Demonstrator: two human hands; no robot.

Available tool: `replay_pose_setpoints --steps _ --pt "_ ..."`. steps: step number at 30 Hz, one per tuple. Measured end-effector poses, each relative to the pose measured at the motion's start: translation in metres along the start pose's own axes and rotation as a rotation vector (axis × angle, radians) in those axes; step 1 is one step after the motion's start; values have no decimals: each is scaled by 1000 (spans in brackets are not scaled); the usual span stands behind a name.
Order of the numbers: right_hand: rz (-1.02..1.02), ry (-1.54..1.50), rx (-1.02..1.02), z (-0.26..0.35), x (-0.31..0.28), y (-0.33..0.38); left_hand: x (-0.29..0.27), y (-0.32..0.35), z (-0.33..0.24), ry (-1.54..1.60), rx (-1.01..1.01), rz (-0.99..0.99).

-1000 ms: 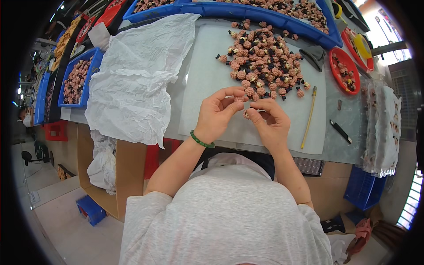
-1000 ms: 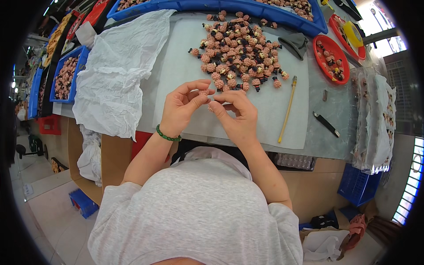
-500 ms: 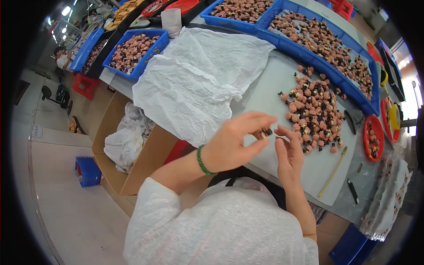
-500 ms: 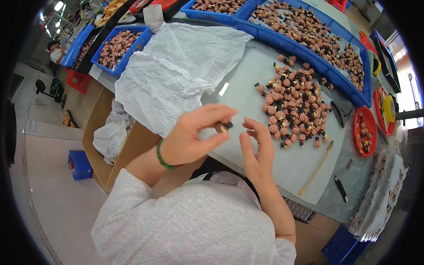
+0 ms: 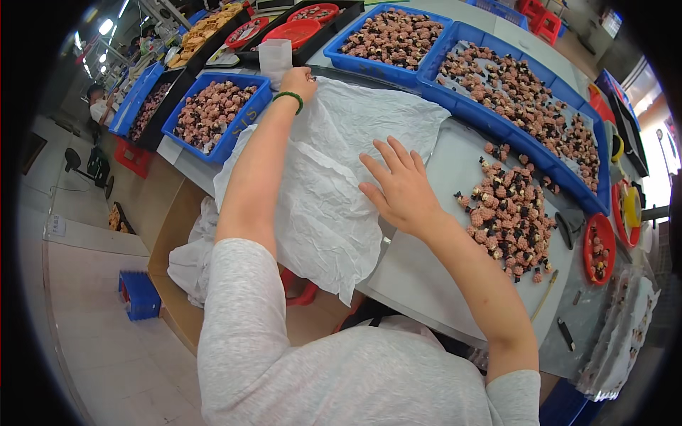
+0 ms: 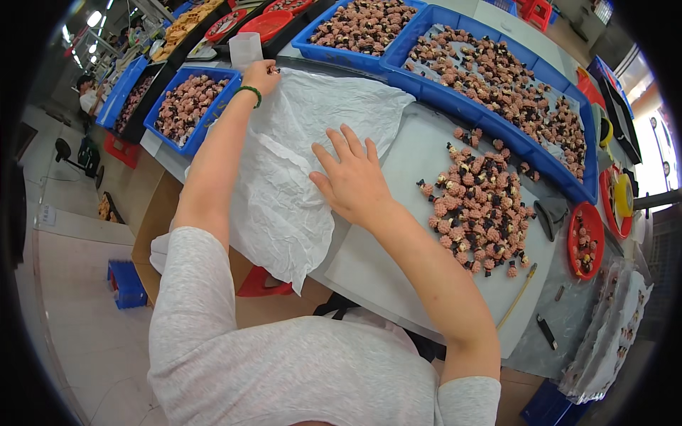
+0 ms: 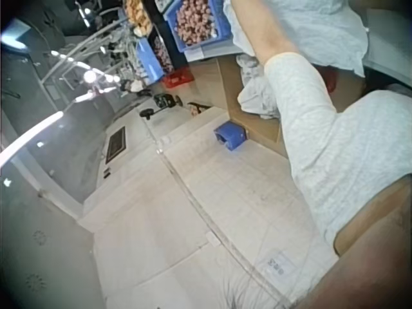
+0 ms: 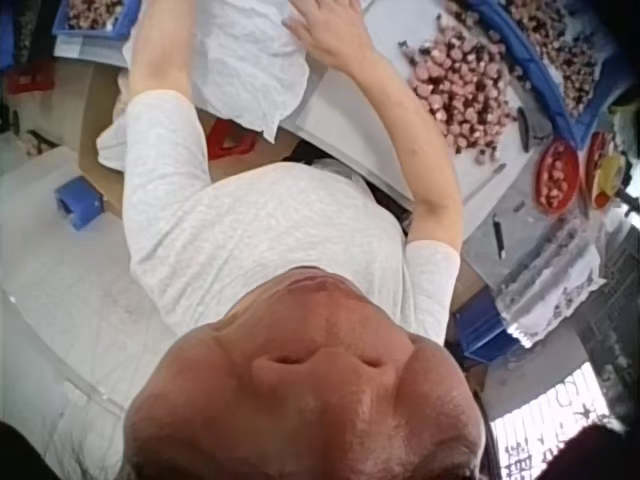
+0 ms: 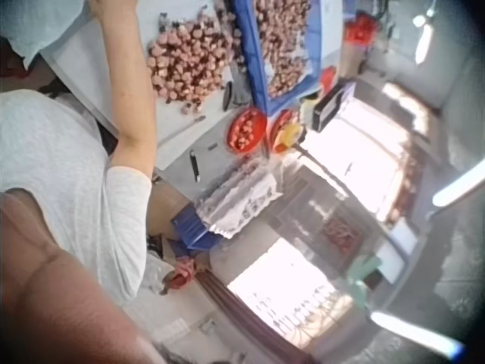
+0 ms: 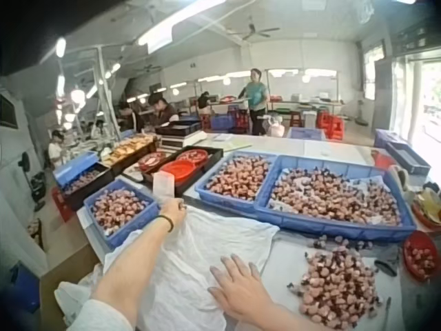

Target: Assembling and inspecting small plastic components with black pins at a factory workbench.

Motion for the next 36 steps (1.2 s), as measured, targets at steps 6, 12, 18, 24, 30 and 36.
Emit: replay_pose_setpoints --steps 6,12,18,24,30,36 --pt "210 57 91 -18 21 8 17 8 12 -164 267 -33" --pt "164 39 70 -8 22 11 17 30 19 -323 142 49" --pt "89 56 88 0 4 32 50 52 17 -464 32 255" --pt "-47 -205 97 36 -49 85 40 19 57 -503 60 400" --pt "-231 -110 240 7 -98 154 -22 30 -69 -229 523 3" --pt "-346 308 462 -28 -129 172 -137 226 -266 106 998 170"
Point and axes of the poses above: each hand's wrist, its own y-axis away from the middle knuckle, its own x-axis out of the palm, z = x × y, the point moved 5 cm from there along -y, towards the middle knuckle, and after that the axes turned 12 degrees about -z, right-handed, at the moved point
